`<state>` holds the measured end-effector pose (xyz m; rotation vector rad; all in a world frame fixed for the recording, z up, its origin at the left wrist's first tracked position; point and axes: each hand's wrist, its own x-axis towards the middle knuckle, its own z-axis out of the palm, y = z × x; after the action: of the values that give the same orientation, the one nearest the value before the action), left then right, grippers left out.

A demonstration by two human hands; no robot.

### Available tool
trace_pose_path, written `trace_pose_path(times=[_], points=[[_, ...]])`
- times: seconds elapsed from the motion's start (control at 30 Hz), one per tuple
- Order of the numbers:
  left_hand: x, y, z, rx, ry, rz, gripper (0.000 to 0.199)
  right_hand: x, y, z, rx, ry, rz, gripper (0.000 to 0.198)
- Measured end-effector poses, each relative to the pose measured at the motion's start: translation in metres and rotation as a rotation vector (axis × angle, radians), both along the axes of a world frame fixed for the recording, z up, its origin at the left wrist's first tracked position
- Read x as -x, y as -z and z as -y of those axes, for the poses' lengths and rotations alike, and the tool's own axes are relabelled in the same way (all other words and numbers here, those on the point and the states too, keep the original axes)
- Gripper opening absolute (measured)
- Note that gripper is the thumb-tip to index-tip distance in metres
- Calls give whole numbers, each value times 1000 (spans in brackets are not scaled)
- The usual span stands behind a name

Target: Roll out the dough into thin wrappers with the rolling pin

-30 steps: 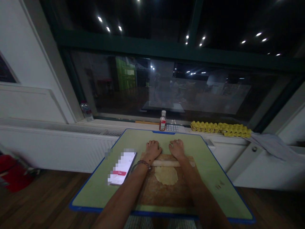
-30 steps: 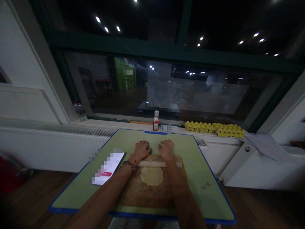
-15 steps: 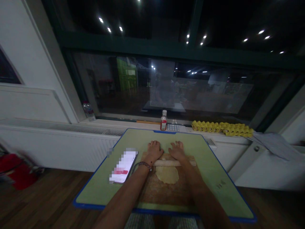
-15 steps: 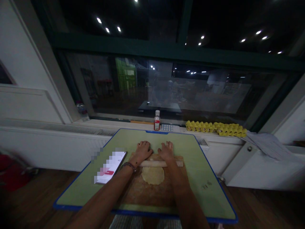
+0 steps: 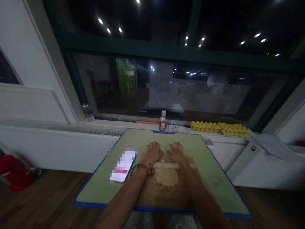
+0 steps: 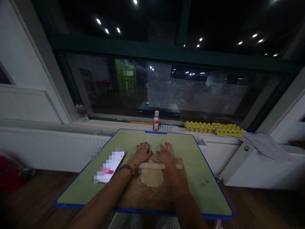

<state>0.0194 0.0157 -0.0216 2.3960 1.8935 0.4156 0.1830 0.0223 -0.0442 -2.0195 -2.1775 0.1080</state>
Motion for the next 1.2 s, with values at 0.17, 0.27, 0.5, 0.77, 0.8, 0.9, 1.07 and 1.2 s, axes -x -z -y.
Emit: trace_pose_path(times=[0.17,0.27,0.5,0.77,0.8,0.9,1.07,1.2], points=[[-1,0,0,-47,-7,13,33,3,-7,4,-44,36,23,57],[-1,-1,1,-83,-5,9,32,4,-8,7,-82,30,38,56],[-1,-2,5,-79,16,-3,32,5,-8,13,-117,17,40,53],[-2,-8,13,-47,48,8,32,6,-19,25,-115,0,44,52],[-2,-9,15,-49,54,11,32,7,-19,26,-120,-2,44,52],[-1,-9,18,-51,69,16,33,6,-17,27,-135,-9,39,53],[-2,-13,23,-16,83,8,33,4,-10,28,-124,-20,10,54],[-2,-14,26,15,87,14,36,4,-9,33,-111,-4,-3,55]])
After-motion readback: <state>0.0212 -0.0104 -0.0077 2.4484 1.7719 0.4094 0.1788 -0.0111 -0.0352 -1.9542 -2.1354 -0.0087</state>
